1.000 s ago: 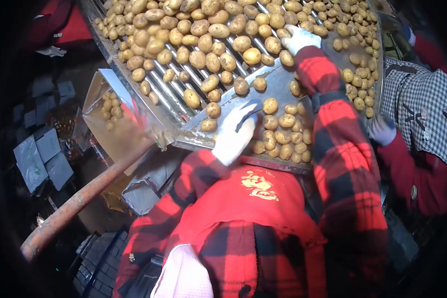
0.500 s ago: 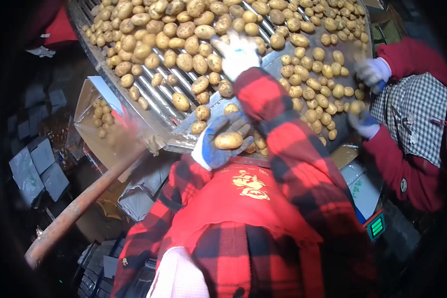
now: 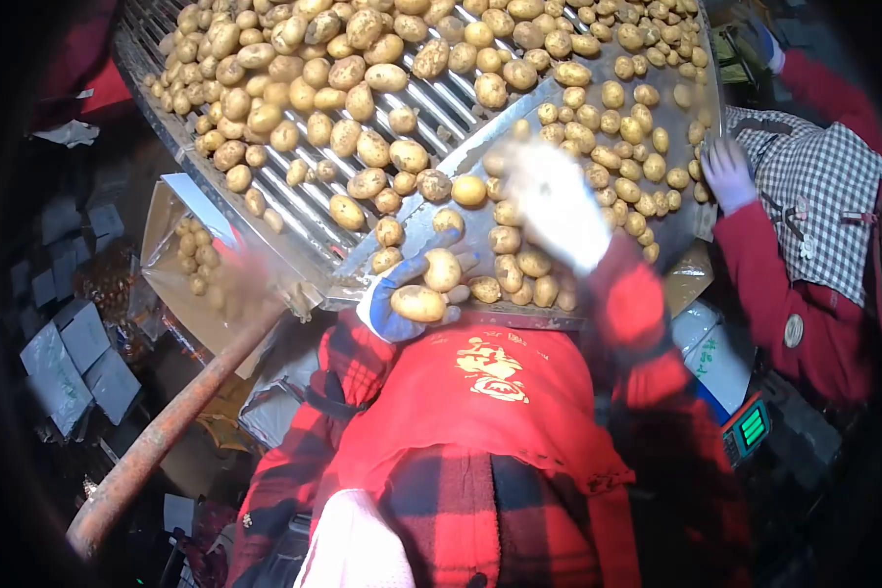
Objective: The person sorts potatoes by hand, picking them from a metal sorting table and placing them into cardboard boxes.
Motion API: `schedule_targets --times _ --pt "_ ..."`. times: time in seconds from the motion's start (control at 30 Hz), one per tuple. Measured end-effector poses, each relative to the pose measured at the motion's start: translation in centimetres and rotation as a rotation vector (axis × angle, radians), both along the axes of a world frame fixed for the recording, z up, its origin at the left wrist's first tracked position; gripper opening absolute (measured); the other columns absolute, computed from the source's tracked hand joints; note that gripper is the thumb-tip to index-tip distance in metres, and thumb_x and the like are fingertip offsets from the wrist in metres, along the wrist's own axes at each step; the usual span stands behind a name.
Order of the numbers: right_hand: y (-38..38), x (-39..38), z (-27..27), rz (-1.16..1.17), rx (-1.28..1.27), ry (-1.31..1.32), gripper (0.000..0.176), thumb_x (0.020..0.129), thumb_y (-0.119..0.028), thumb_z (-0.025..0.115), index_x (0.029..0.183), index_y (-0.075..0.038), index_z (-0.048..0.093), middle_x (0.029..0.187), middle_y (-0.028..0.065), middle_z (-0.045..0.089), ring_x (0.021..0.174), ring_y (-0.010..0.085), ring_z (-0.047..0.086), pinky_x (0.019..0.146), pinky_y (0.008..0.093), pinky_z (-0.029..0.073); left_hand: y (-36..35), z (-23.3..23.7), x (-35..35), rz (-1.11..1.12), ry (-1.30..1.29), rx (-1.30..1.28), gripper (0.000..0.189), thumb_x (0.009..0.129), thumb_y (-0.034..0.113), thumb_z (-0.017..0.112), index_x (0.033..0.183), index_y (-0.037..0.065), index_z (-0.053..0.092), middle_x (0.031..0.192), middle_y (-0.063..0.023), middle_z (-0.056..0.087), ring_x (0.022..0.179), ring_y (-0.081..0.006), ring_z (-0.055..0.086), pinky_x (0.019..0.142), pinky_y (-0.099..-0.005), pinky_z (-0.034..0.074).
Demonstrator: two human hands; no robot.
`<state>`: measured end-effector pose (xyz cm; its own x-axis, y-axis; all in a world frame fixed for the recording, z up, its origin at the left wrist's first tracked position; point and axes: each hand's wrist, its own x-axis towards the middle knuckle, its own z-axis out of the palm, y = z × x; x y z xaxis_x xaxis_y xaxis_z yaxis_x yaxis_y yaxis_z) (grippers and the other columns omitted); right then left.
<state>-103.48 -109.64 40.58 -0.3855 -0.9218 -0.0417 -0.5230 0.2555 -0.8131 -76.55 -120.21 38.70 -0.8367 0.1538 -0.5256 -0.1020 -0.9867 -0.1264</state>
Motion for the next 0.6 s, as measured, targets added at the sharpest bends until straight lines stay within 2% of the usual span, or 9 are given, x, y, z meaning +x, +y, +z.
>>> schedule_targets --times 0.03,0.1,0.13,0.27,0.33,0.37,0.4,0.5,0.6 --pt "-0.2 -3.0 -4.5 -0.304 -0.308 -0.449 0.041 0.085 -0.014 0.060 0.124 -0.003 0.068 0.136 0.0232 0.061 0.122 0.0353 0.061 0.104 0.0454 0.048 0.3 0.0 0.0 -0.006 -0.001 -0.004 0.065 0.101 0.031 0.055 0.159 0.014 0.031 0.150 -0.0128 0.050 0.108 -0.0291 0.064 0.086 -0.0456 0.054" --pt "-2.1 -10.8 -5.8 -0.426 0.097 0.765 0.059 0.085 -0.026 0.062 0.140 -0.007 0.057 0.139 0.0196 0.061 0.131 0.0342 0.056 0.116 0.0469 0.033 0.8 -0.4 -0.1 0.022 0.106 0.035 0.059 0.104 0.029 0.051 0.157 0.014 0.034 0.155 -0.0133 0.046 0.127 -0.0334 0.057 0.101 -0.0526 0.049" --pt "-2.7 -14.1 -8.3 -0.465 0.227 0.617 0.067 0.082 -0.035 0.065 0.143 -0.010 0.054 0.138 0.0164 0.062 0.131 0.0319 0.056 0.119 0.0477 0.026 1.0 -0.6 -0.3 0.024 0.099 0.030 0.059 0.104 0.029 0.051 0.157 0.014 0.034 0.155 -0.0133 0.046 0.127 -0.0334 0.057 0.101 -0.0526 0.049" --pt "-4.8 -11.7 -3.9 -0.166 0.548 0.538 0.063 0.077 -0.042 0.073 0.131 -0.012 0.064 0.130 0.0153 0.067 0.119 0.0343 0.062 0.106 0.0449 0.043 1.0 -0.8 0.2 0.098 0.108 0.012 0.061 0.103 0.031 0.051 0.159 0.014 0.032 0.155 -0.0135 0.044 0.126 -0.0317 0.058 0.101 -0.0496 0.049" --pt "-2.6 -9.2 -1.6 -0.356 0.361 0.186 0.064 0.076 -0.032 0.077 0.132 -0.005 0.063 0.125 0.0164 0.068 0.117 0.0324 0.064 0.102 0.0385 0.049 0.8 -1.0 0.2 0.208 0.167 0.141 0.063 0.102 0.032 0.052 0.159 0.015 0.031 0.157 -0.0135 0.042 0.127 -0.0300 0.058 0.100 -0.0474 0.050" --pt "-0.3 -8.3 -3.3 -0.461 -0.040 -0.117 0.049 0.084 -0.024 0.071 0.127 -0.003 0.064 0.109 0.0129 0.072 0.092 0.0257 0.070 0.083 0.0351 0.054 0.7 -1.1 0.7 0.207 0.146 0.077 0.065 0.101 0.034 0.053 0.159 0.016 0.029 0.159 -0.0130 0.040 0.130 -0.0282 0.056 0.100 -0.0459 0.050" --pt "1.4 -7.6 -3.5 -0.598 -0.159 -0.236 0.058 0.084 -0.020 0.074 0.136 0.002 0.058 0.114 0.0120 0.069 0.097 0.0221 0.067 0.086 0.0305 0.053 0.6 -1.0 1.0 0.225 0.142 0.077 0.065 0.101 0.034 0.053 0.159 0.016 0.029 0.159 -0.0130 0.040 0.130 -0.0282 0.056 0.100 -0.0459 0.050" --pt "5.1 -2.9 3.1 -0.737 -0.531 -1.520 0.039 0.098 -0.009 0.062 0.135 -0.001 0.058 0.123 0.0081 0.066 0.111 0.0177 0.063 0.093 0.0334 0.053 0.8 -0.5 1.7 0.265 0.091 0.083 0.067 0.101 0.038 0.054 0.160 0.016 0.029 0.159 -0.0121 0.040 0.134 -0.0274 0.053 0.103 -0.0474 0.047" --pt "8.2 -3.1 -2.5 -0.512 -0.264 -1.173 0.039 0.096 -0.010 0.063 0.133 -0.001 0.059 0.127 0.0111 0.064 0.117 0.0216 0.061 0.099 0.0362 0.050 1.2 0.4 0.8 0.300 0.044 0.181 0.068 0.101 0.043 0.053 0.159 0.015 0.031 0.157 -0.0116 0.042 0.133 -0.0273 0.053 0.106 -0.0479 0.045"
